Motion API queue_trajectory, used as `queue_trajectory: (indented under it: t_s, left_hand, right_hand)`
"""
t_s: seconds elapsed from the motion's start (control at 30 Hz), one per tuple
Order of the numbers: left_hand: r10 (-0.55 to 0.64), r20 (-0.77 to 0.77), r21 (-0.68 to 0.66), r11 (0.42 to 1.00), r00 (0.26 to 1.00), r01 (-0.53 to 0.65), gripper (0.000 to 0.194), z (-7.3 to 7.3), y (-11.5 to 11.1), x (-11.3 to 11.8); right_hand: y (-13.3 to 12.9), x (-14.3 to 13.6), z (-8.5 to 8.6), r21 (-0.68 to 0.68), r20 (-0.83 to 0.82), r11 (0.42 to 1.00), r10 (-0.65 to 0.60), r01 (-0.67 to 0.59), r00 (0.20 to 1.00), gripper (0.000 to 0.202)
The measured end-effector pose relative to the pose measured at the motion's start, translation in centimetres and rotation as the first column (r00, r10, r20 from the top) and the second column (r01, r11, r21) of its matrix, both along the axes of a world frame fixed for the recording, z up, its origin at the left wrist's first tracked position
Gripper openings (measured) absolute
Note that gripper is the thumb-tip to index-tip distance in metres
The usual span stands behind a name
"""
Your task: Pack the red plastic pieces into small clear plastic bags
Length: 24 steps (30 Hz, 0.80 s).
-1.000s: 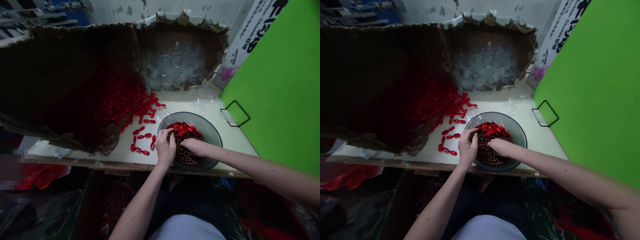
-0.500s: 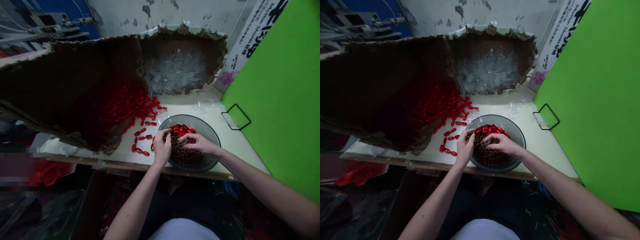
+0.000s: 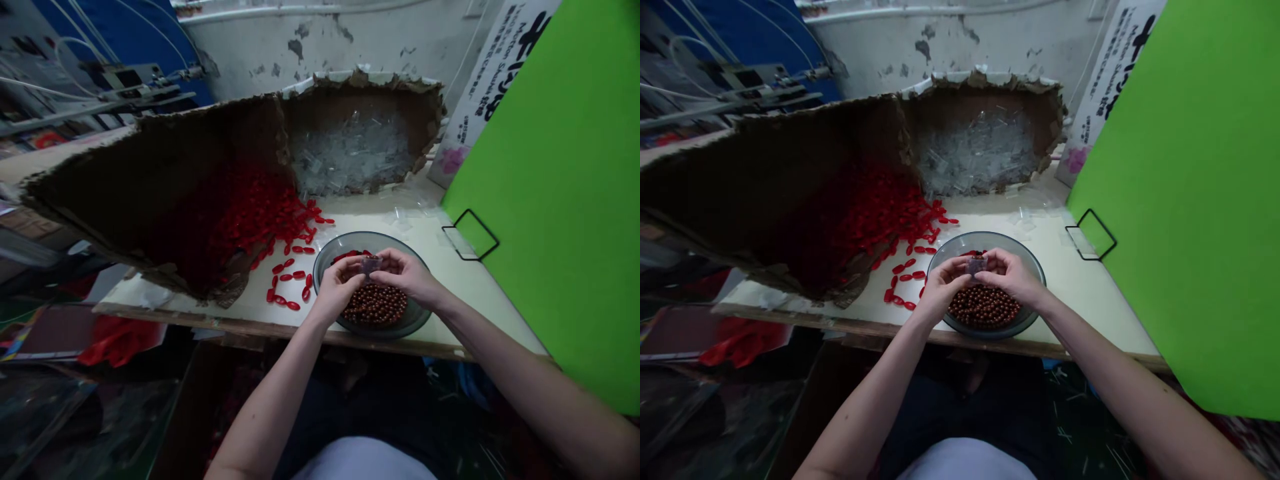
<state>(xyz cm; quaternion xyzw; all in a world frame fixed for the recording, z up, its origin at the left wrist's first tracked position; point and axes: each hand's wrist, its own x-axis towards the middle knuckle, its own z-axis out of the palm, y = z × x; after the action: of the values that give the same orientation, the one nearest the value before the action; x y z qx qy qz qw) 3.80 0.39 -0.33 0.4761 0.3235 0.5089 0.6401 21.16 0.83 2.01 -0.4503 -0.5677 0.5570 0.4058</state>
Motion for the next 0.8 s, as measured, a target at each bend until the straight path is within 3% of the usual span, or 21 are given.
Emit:
queue_trajectory:
  t_s: [0.13,0.37,0.8]
  left_hand:
    - [0.028,0.056,-0.042,0.999,0.998,-0.025,0.037,0.4,0.3,-0.3]
    - [-0.026,0.109,-0.028,0.999,0.994,0.029,0.041,1.0,0.3,-0.3]
    - [-0.095,0.182,-0.012,0.995,0.979,0.099,0.045,1.6,0.0,-0.4]
  right_hand:
    - [-0.1,0.6,1.0,0.037,0.03,0.999,0.02,-0.021,0.999,0.039]
    - [0.0,0.9,2.2,0.158,0.065,0.985,0.055,-0.064,0.996,0.038]
    - [-0.3,0.6,3.1,0.182,0.033,0.982,0.043,-0.048,0.999,0.035]
